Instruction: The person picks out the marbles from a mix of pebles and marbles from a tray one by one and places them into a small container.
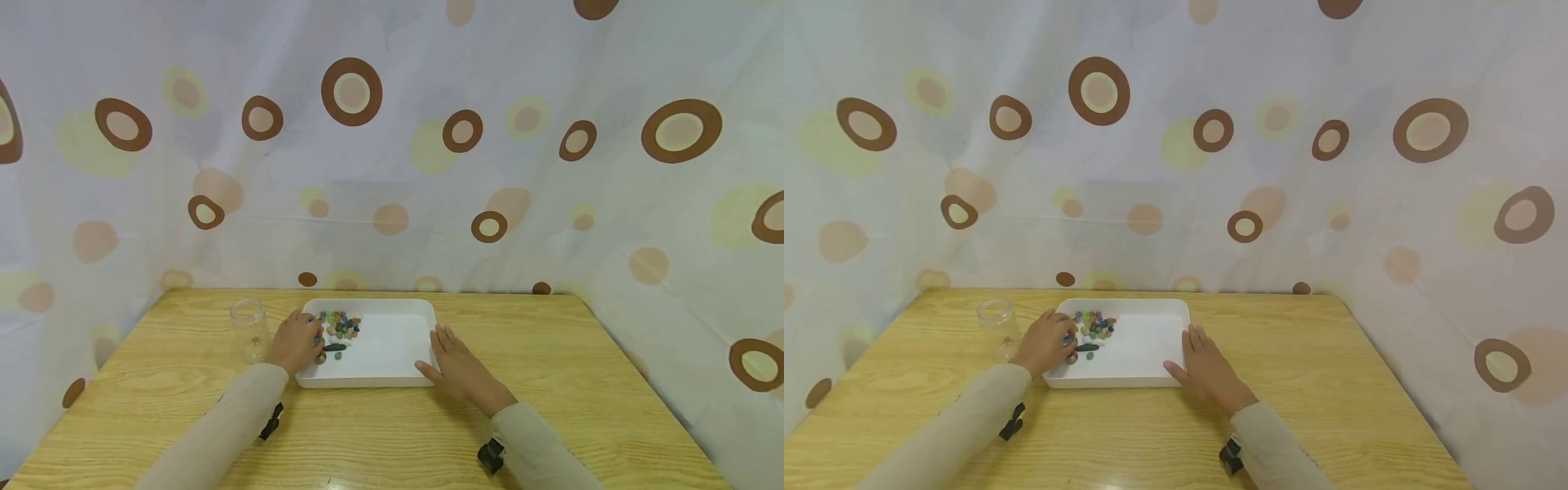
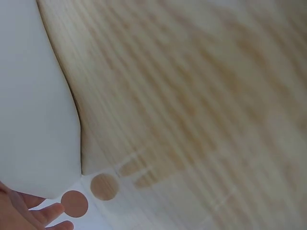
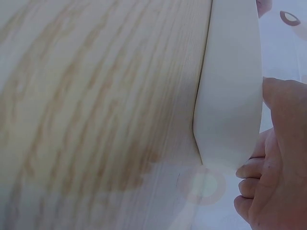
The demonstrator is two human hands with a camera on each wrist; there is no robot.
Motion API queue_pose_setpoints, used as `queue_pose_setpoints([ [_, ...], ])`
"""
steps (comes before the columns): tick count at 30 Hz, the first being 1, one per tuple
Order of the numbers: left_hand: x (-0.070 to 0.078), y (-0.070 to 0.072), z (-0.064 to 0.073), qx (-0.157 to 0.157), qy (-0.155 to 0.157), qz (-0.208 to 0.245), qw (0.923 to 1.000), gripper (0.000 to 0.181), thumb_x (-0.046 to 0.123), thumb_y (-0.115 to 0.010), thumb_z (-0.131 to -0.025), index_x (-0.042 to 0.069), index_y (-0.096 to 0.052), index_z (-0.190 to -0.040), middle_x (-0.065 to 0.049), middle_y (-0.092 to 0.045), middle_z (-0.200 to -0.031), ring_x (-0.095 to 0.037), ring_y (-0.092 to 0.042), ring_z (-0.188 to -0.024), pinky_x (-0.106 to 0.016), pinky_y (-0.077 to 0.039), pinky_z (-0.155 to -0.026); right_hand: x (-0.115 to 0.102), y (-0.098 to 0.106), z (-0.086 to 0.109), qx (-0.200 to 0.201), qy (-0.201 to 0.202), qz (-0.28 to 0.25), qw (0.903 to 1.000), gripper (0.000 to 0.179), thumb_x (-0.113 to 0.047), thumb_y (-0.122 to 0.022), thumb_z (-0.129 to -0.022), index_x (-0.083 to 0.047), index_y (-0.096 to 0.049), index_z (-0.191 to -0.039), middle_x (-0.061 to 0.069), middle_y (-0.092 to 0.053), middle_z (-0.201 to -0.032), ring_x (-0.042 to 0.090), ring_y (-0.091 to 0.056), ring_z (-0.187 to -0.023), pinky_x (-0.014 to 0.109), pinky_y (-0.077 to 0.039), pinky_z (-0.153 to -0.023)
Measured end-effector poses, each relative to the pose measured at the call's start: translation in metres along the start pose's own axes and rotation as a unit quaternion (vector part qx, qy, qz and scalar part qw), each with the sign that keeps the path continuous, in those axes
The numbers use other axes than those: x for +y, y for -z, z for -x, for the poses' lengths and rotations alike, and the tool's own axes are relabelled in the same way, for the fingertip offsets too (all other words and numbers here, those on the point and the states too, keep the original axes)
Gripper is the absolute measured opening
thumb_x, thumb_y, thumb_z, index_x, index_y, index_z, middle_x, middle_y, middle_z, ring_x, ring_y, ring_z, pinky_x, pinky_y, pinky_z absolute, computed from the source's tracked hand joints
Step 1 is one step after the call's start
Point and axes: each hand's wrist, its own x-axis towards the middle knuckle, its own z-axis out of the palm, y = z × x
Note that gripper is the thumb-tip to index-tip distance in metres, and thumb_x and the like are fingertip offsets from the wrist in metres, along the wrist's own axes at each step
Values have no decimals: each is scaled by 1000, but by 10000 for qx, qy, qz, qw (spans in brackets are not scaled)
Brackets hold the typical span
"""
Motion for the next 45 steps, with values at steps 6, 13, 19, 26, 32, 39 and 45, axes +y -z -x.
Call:
queue_pose_setpoints([
  [6, 0, -1, 0, 76, -52, 26, 10000, 12, 18, -73, -83, 12, -64, -78, -17, -63, -116, -38, -51, -118, -54, -45, -95, 0, 0, 0, 28, 32, 3, 10000, 77, -48, -40, -100, 10, -21, -147, 27, -13, -156, 40, -8, -145, 51, -15, -117],
  [13, 4, 2, -2, 76, -57, 129, 9999, 14, 19, -74, -83, 11, -65, -77, -19, -60, -122, -40, -46, -125, -54, -40, -103, 0, 0, 0, 40, 37, 5, 10000, 77, -48, -40, -100, 10, -21, -147, 27, -14, -155, 40, -8, -145, 52, -15, -117],
  [19, 8, 13, -2, 587, -314, 284, 9974, 13, 16, -76, -80, 9, -66, -76, -21, -61, -121, -41, -49, -121, -54, -42, -100, 0, 0, 0, 37, 42, 14, 10000, 77, -48, -40, -100, 10, -21, -147, 27, -14, -155, 40, -8, -145, 52, -15, -116],
  [26, 12, 37, 0, 1029, -634, 430, 9917, 11, 13, -76, -79, 5, -68, -81, -21, -60, -122, -41, -49, -122, -53, -44, -99, 0, 0, 0, -17, 46, 37, 10000, 77, -48, -39, -100, 10, -20, -147, 27, -13, -156, 40, -7, -145, 51, -15, -117],
  [32, 8, 59, 0, 1264, -689, 341, 9890, 12, 15, -74, -81, 5, -69, -85, -21, -58, -127, -43, -44, -127, -55, -41, -101, -1, 2, 0, -27, 51, 51, 10000, 77, -49, -38, -100, 10, -19, -147, 27, -12, -156, 40, -7, -145, 51, -14, -117],
  [39, -8, 83, 6, 1451, -528, 369, 9873, 15, 16, -73, -83, 4, -67, -89, -22, -56, -129, -44, -42, -129, -58, -40, -101, -1, 2, 1, -29, 34, 49, 10000, 77, -49, -38, -100, 10, -20, -147, 27, -12, -156, 40, -7, -145, 51, -14, -117],
  [45, -26, 102, 15, 1508, -266, 439, 9872, 14, 14, -70, -84, 2, -66, -90, -24, -54, -129, -47, -40, -128, -63, -40, -97, -2, 3, 1, -59, 19, 68, 10000, 78, -49, -38, -100, 9, -19, -148, 27, -12, -156, 40, -7, -145, 51, -15, -117],
])
